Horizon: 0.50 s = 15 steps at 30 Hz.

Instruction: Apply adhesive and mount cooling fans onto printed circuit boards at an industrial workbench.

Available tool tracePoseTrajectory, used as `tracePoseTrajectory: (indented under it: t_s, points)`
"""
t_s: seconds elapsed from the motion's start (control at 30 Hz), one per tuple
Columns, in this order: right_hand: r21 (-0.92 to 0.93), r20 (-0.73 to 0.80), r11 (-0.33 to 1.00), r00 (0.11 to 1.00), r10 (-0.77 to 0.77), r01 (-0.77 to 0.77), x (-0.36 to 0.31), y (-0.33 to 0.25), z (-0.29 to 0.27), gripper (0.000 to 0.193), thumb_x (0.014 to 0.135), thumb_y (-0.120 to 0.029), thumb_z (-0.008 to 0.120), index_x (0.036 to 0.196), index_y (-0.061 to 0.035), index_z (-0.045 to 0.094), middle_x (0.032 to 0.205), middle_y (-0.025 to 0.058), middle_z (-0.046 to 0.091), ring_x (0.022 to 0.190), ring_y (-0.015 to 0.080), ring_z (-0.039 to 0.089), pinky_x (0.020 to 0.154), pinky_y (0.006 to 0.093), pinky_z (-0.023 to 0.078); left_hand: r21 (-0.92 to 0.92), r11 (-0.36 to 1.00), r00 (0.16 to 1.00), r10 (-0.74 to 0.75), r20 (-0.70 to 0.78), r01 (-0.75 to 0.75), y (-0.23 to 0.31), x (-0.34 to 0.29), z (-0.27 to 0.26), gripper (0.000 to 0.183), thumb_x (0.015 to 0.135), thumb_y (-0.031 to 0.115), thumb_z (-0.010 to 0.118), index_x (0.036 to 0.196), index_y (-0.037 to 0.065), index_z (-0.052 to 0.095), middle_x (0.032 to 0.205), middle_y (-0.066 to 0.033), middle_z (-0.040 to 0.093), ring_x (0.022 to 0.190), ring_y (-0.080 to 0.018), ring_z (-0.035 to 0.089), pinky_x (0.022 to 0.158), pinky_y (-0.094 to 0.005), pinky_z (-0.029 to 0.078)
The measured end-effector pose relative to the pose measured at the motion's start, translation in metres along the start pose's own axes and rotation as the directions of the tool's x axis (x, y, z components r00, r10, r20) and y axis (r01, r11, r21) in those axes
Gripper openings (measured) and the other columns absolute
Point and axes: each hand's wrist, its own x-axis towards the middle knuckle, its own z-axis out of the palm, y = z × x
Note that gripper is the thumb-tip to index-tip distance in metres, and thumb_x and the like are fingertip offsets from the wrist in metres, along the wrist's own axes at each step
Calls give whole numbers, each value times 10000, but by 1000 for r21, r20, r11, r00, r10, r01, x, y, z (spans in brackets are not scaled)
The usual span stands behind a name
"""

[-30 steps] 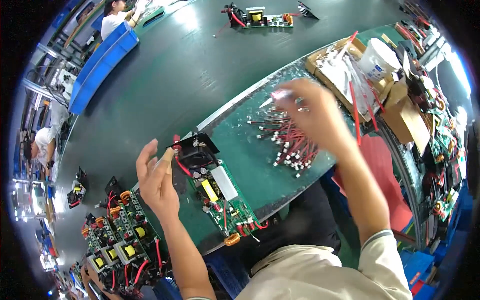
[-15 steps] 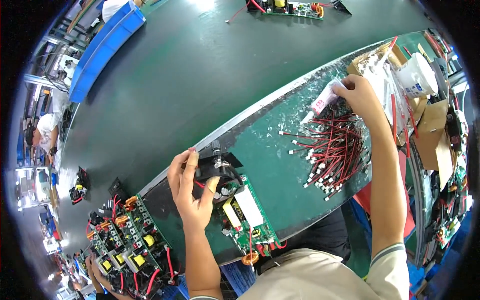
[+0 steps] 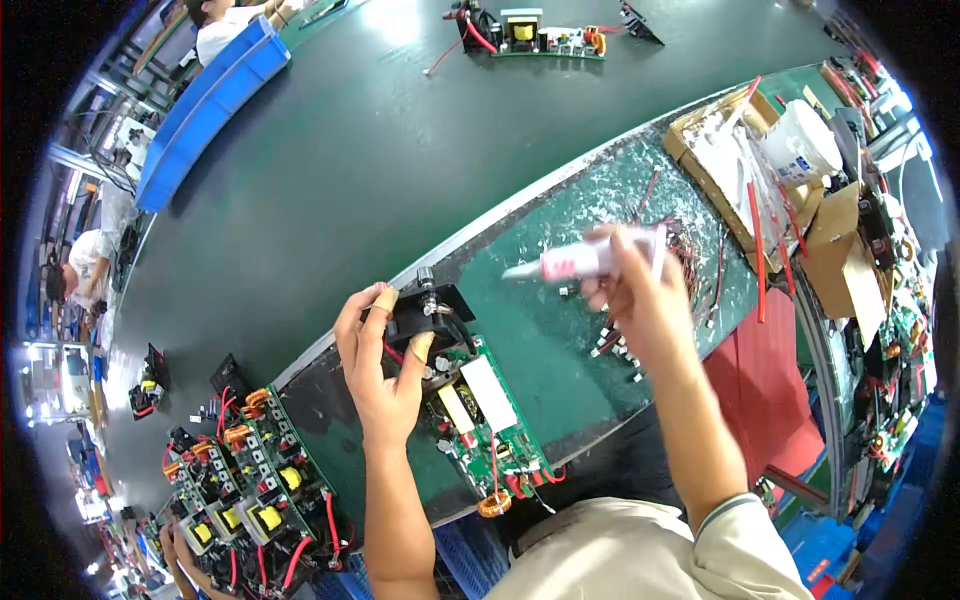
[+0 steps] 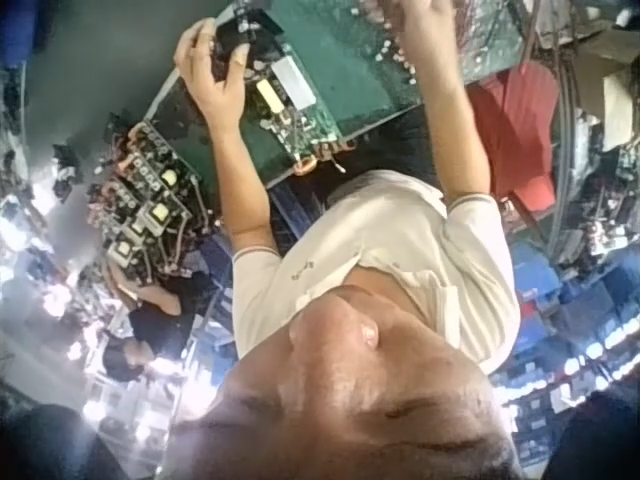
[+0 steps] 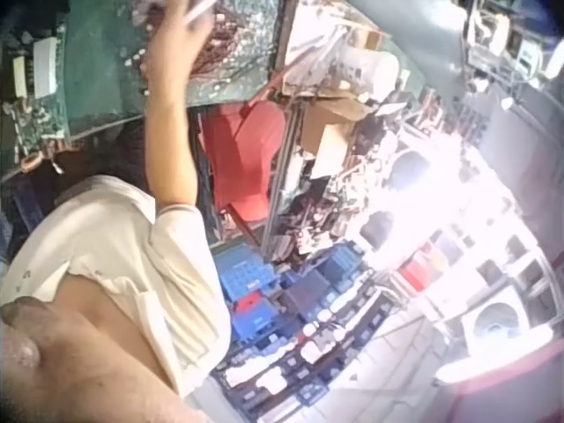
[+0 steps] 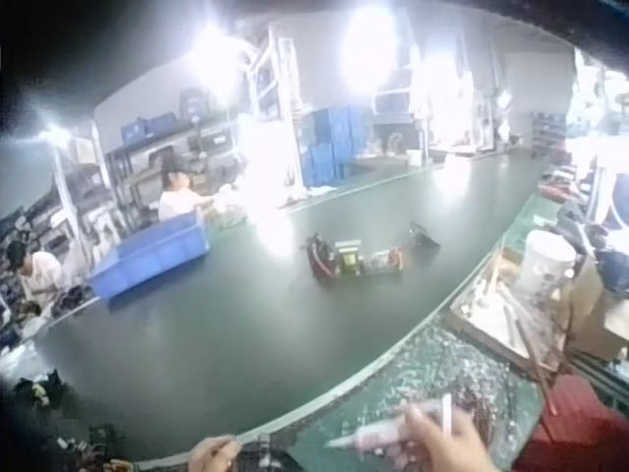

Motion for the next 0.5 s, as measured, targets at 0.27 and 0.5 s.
tracePoseTrajectory:
  t_s: [0.27,0.5]
  points:
    - [26,80,998,995,-51,49,-56,53,7,407,1057,-303,456,1200,60,572,973,148,627,682,143,622,553,234,505,70,997,999,-10,-46,14,11,1,0,558,754,28,788,1280,50,602,1330,-141,502,1180,-290,549,979,-394,466]
    - [-132,115,965,971,-212,226,-57,56,12,382,1052,-269,464,1130,77,606,1113,182,580,713,163,641,524,238,509,81,996,999,-42,-26,44,7,-1,-2,560,767,84,793,1289,45,593,1338,-138,493,1200,-287,530,964,-394,467]
